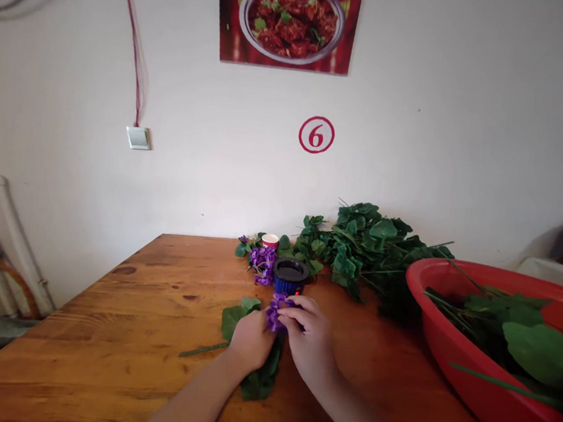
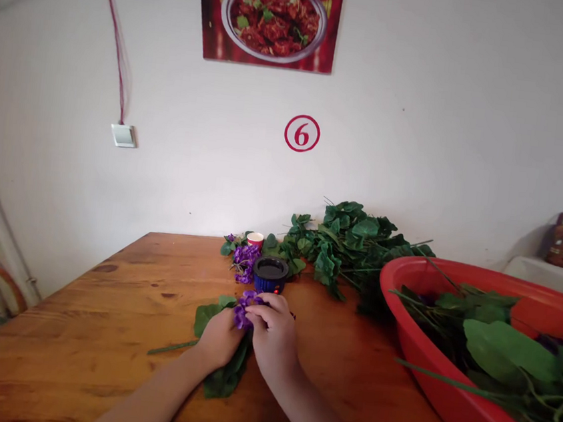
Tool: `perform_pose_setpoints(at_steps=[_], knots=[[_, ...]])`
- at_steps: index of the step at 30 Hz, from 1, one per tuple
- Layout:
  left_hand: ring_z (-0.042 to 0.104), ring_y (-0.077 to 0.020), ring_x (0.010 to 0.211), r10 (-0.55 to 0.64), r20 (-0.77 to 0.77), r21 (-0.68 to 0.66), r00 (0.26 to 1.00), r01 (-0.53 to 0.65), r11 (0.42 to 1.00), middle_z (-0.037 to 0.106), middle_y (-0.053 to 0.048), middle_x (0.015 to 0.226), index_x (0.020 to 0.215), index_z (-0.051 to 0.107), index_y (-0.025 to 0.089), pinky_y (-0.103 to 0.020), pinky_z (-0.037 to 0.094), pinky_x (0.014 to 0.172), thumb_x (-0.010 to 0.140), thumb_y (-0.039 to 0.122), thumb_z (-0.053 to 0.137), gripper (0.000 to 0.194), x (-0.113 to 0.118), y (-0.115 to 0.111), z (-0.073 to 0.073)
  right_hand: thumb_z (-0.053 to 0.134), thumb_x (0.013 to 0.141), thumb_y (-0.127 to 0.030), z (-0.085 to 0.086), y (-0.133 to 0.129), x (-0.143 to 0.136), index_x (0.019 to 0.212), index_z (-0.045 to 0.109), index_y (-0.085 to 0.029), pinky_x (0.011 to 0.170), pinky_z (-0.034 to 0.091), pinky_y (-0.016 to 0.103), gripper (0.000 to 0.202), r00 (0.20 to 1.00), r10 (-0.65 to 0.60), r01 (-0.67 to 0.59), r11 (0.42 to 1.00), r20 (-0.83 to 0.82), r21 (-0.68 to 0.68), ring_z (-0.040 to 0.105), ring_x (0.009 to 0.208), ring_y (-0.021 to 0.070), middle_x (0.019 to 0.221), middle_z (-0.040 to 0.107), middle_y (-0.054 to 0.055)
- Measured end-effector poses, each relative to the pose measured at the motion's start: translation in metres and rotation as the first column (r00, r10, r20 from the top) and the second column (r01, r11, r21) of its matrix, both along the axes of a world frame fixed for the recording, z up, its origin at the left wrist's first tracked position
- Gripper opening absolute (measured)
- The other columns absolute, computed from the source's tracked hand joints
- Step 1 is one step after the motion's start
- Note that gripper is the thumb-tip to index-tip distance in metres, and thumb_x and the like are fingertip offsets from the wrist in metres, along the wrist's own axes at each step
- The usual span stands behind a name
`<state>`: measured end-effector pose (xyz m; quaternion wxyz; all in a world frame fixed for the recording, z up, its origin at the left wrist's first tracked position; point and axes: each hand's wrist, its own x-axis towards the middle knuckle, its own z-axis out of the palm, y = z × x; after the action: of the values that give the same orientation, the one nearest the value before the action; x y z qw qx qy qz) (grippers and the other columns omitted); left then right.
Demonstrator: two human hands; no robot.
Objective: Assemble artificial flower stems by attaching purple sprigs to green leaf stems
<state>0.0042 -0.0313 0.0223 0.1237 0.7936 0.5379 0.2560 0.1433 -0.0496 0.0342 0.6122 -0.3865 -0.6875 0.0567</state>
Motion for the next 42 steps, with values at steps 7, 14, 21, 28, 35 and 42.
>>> perform_pose_setpoints(at_steps=[7,14,21,28,35,42], knots=[[0.064,-0.0163,0.077,-0.039,0.102,-0.006,0.994,0.04,0.999,0.068,0.001,0.083,0.1,0.052,0.023,-0.023,0.038,0.064,0.089,0.046,0.046,0.026,-0.002,-0.005,0.005,0.062,0.078,-0.02,0.066,0.036,0.039,0.076,0.073,-0.024,0.078,0.05,0.034,0.011,0.996,-0.073,0.072,0.997,-0.052,-0.037,0.065,0.081,0.0206,0.084,0.07,0.003],[0.065,-0.0198,0.083,-0.034,-0.002,0.007,0.999,0.034,0.999,0.068,-0.002,0.086,0.101,0.053,0.024,-0.026,0.038,0.067,0.087,0.046,0.047,0.027,-0.003,-0.003,0.003,0.062,0.072,-0.012,0.087,0.104,0.049,0.074,0.075,-0.022,0.079,0.05,0.034,0.017,0.962,-0.074,0.115,0.983,0.262,-0.143,0.067,0.08,0.0209,0.081,0.073,0.003],[0.064,-0.0199,0.081,-0.044,-0.027,0.011,0.999,0.044,0.999,0.069,-0.001,0.087,0.1,0.054,0.025,-0.026,0.037,0.065,0.088,0.048,0.045,0.028,-0.001,0.002,0.0,0.062,0.071,-0.006,0.054,0.138,0.05,0.072,0.076,-0.022,0.078,0.05,0.031,0.021,0.925,-0.118,0.155,0.985,0.361,-0.076,0.066,0.079,0.0201,0.079,0.073,0.004],[0.063,-0.0191,0.077,-0.055,-0.042,0.009,0.998,0.055,0.998,0.069,0.0,0.082,0.092,0.057,0.025,-0.027,0.034,0.061,0.089,0.046,0.044,0.025,0.0,0.005,0.0,0.062,0.071,-0.005,0.044,0.145,0.051,0.071,0.075,-0.02,0.075,0.05,0.03,0.02,0.916,-0.114,0.163,0.982,0.384,-0.098,0.066,0.077,0.0198,0.079,0.073,0.004],[0.059,-0.0167,0.068,-0.092,-0.035,0.012,0.995,0.092,0.996,0.066,0.0,0.072,0.082,0.06,0.023,-0.026,0.028,0.057,0.088,0.047,0.045,0.03,-0.001,0.005,0.0,0.065,0.072,-0.008,0.054,0.14,0.05,0.074,0.074,-0.02,0.077,0.049,0.032,0.016,0.94,-0.213,0.229,0.973,0.266,-0.03,0.065,0.08,0.021,0.081,0.073,0.004],[0.055,-0.0142,0.065,-0.109,0.088,-0.081,0.99,0.116,0.99,0.064,0.002,0.071,0.078,0.064,0.022,-0.024,0.027,0.055,0.076,0.05,0.061,0.028,-0.005,0.007,-0.001,0.064,0.073,-0.009,0.062,0.131,0.044,0.076,0.074,-0.02,0.078,0.049,0.032,0.015,0.942,-0.23,0.247,0.968,0.244,-0.039,0.065,0.08,0.0206,0.082,0.073,0.004]])
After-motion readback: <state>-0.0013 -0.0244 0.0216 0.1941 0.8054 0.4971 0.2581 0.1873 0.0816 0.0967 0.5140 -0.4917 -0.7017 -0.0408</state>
